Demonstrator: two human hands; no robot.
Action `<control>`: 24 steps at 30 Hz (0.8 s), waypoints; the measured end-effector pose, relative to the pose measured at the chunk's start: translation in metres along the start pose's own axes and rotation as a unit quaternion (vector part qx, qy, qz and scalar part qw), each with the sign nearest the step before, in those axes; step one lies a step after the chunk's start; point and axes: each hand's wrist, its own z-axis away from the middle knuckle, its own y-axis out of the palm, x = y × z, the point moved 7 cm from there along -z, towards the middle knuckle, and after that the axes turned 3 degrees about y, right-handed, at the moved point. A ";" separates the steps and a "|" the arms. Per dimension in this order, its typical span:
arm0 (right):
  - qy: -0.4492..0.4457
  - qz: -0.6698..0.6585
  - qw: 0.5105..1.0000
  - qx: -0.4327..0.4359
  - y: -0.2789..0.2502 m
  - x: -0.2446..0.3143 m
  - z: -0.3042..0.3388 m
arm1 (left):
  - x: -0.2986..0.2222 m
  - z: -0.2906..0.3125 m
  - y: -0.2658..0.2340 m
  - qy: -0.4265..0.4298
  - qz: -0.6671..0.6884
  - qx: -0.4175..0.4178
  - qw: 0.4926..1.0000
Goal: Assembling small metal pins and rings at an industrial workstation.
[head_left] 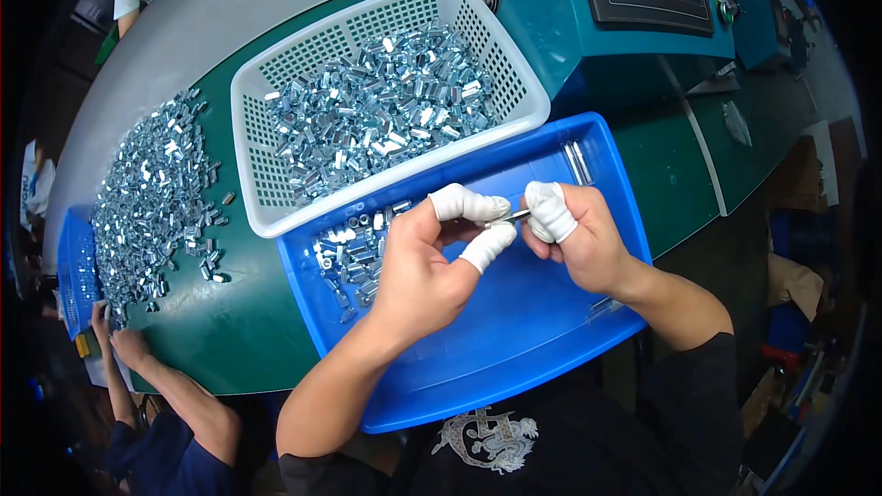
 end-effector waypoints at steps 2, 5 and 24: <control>0.025 -0.009 0.999 0.019 0.003 -0.001 -0.001 | -0.003 0.000 0.001 0.049 -0.054 0.006 0.997; 0.147 -0.035 0.988 0.038 0.001 -0.014 -0.009 | -0.015 -0.005 0.003 0.167 -0.199 -0.006 0.966; 0.195 -0.314 0.928 0.040 -0.009 -0.028 -0.024 | -0.031 -0.021 -0.031 0.211 -0.192 -0.153 0.946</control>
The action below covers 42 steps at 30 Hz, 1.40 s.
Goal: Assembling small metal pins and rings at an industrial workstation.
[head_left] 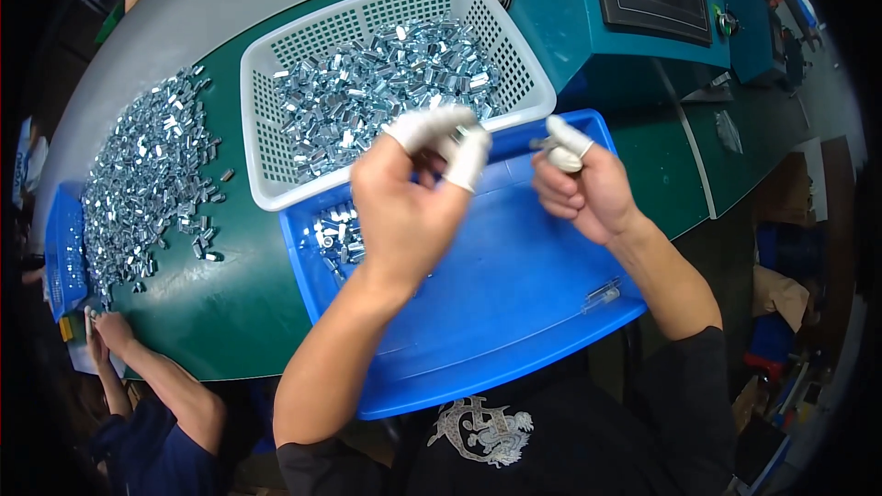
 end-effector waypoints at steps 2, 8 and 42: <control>-0.056 0.019 0.998 -0.025 -0.006 0.012 0.003 | 0.004 -0.008 -0.010 -0.030 -0.013 -0.052 0.998; -0.095 0.071 0.990 -0.074 -0.004 0.019 0.010 | -0.008 -0.009 -0.025 -0.004 -0.141 -0.001 0.990; -0.246 0.275 0.922 -0.118 0.029 0.017 0.010 | 0.014 0.024 0.010 -0.235 0.256 0.128 0.929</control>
